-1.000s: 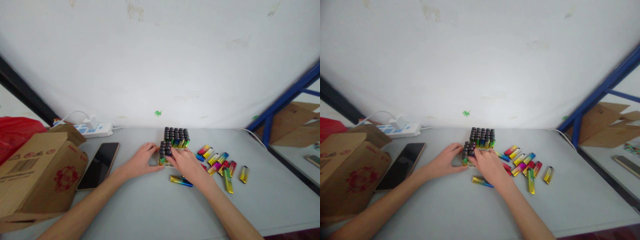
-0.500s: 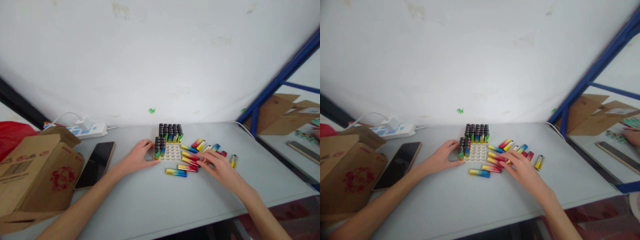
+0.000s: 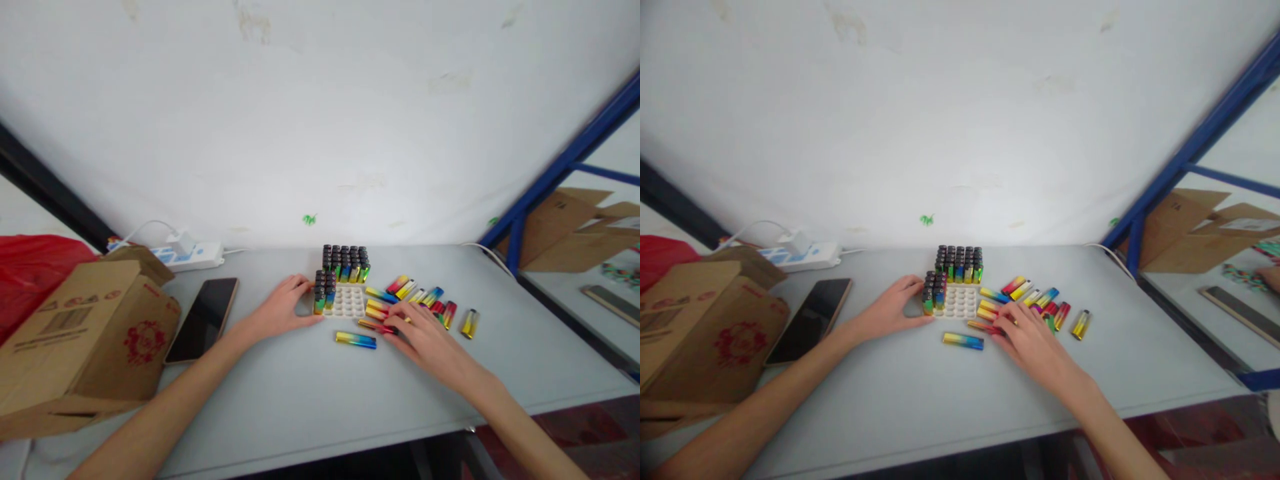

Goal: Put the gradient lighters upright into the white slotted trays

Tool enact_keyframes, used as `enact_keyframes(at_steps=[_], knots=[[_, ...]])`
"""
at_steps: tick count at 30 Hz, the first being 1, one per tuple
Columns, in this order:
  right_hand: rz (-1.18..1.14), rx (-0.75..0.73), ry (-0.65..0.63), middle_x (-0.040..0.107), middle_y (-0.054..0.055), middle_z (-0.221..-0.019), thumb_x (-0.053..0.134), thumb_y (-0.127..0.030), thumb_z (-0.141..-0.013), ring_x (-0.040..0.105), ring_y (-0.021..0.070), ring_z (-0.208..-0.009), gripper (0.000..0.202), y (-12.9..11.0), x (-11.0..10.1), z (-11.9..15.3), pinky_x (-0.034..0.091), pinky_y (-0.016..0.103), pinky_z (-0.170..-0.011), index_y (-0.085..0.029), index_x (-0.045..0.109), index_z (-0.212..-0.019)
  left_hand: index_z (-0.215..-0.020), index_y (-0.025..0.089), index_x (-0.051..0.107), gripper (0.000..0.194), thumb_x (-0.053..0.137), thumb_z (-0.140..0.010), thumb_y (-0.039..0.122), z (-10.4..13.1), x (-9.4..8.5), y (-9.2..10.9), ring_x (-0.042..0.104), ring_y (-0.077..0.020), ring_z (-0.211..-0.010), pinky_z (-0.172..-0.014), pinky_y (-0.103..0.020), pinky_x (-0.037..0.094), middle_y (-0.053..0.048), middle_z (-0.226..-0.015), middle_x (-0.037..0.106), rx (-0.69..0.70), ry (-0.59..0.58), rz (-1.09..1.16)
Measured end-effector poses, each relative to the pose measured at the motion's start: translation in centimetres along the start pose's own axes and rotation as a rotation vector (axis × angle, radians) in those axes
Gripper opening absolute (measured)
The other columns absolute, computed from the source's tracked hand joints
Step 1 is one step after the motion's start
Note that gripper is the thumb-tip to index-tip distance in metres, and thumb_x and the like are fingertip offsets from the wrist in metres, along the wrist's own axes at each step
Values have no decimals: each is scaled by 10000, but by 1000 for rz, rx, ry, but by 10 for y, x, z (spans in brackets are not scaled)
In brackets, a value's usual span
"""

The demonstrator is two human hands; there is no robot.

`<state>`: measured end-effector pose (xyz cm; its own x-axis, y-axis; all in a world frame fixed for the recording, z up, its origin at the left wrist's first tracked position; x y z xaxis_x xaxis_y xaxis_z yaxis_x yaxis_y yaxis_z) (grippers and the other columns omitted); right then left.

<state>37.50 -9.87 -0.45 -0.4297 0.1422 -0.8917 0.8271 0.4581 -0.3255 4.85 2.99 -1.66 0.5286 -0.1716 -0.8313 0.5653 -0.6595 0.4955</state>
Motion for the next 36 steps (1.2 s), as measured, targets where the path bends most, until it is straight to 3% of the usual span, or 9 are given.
enact_keyframes(at_steps=[3,8,11,14,18,23,26,31,36], knots=[[-248,96,81,750,114,-1226,643,-423,-1092,723,308,-1161,237,7,-4,-8,593,500,-1051,-280,814,-1172,-1232,211,723,534,841,-869,585,0,1,-1,666,-344,-1200,-1111,-501,557,-118,-1267,693,6,15,7],[-771,318,357,774,90,-1089,785,-642,-944,721,281,-1061,391,9,1,-51,601,427,-959,-255,803,-1000,-1259,209,709,561,859,-862,576,1,0,-1,663,-342,-1200,-1112,-496,553,-119,-1281,689,4,9,3],[-1106,336,336,776,53,-1027,808,-678,-900,699,208,-860,439,-8,7,-91,615,374,-829,-259,715,-994,-1256,218,707,545,865,-867,566,1,0,0,663,-337,-1208,-1109,-484,553,-118,-1296,686,6,6,-1],[-1318,312,198,739,-11,-893,790,-705,-894,488,116,-549,486,-29,15,-117,513,275,-541,-288,598,-1053,-1258,225,704,537,870,-872,558,2,0,0,664,-334,-1209,-1095,-474,557,-113,-1287,690,19,12,0],[-1181,369,86,485,-95,-626,689,-799,-915,298,106,-475,542,-37,36,-121,256,225,-414,-277,555,-978,-1271,211,700,560,888,-858,540,2,2,-1,672,-330,-1185,-1069,-463,566,-108,-1247,695,27,28,11],[-740,406,274,423,-44,-605,544,-807,-970,382,140,-592,638,-31,52,-108,294,290,-539,-256,424,-672,-1293,199,695,586,886,-861,547,2,3,-3,668,-343,-1211,-1097,-480,553,-120,-1285,696,23,22,2],[-617,411,272,412,-39,-566,511,-731,-973,384,144,-593,601,-32,53,-106,276,305,-573,-262,387,-619,-1269,199,706,560,875,-866,548,2,2,-4,672,-347,-1208,-1100,-485,554,-116,-1274,701,20,27,-9],[-563,377,266,441,-39,-547,475,-600,-952,405,145,-559,471,-33,53,-106,273,308,-573,-270,381,-629,-1259,199,708,546,868,-867,544,2,1,-3,674,-344,-1209,-1100,-478,558,-117,-1277,701,15,20,-12],[-554,342,258,529,-41,-608,479,-607,-1040,499,170,-578,431,-32,52,-104,332,304,-598,-258,496,-787,-1279,202,697,538,861,-881,525,2,1,-1,669,-336,-1223,-1115,-480,551,-119,-1299,694,9,20,2]])
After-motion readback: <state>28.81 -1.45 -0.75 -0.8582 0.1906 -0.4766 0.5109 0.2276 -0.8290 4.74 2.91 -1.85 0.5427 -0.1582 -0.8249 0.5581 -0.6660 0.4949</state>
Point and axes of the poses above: each hand's wrist, its own z-axis away from the middle knuckle, its own x-axis out of the palm, y = z × x, the point moved 2 cm from there along -z, towards the middle knuckle
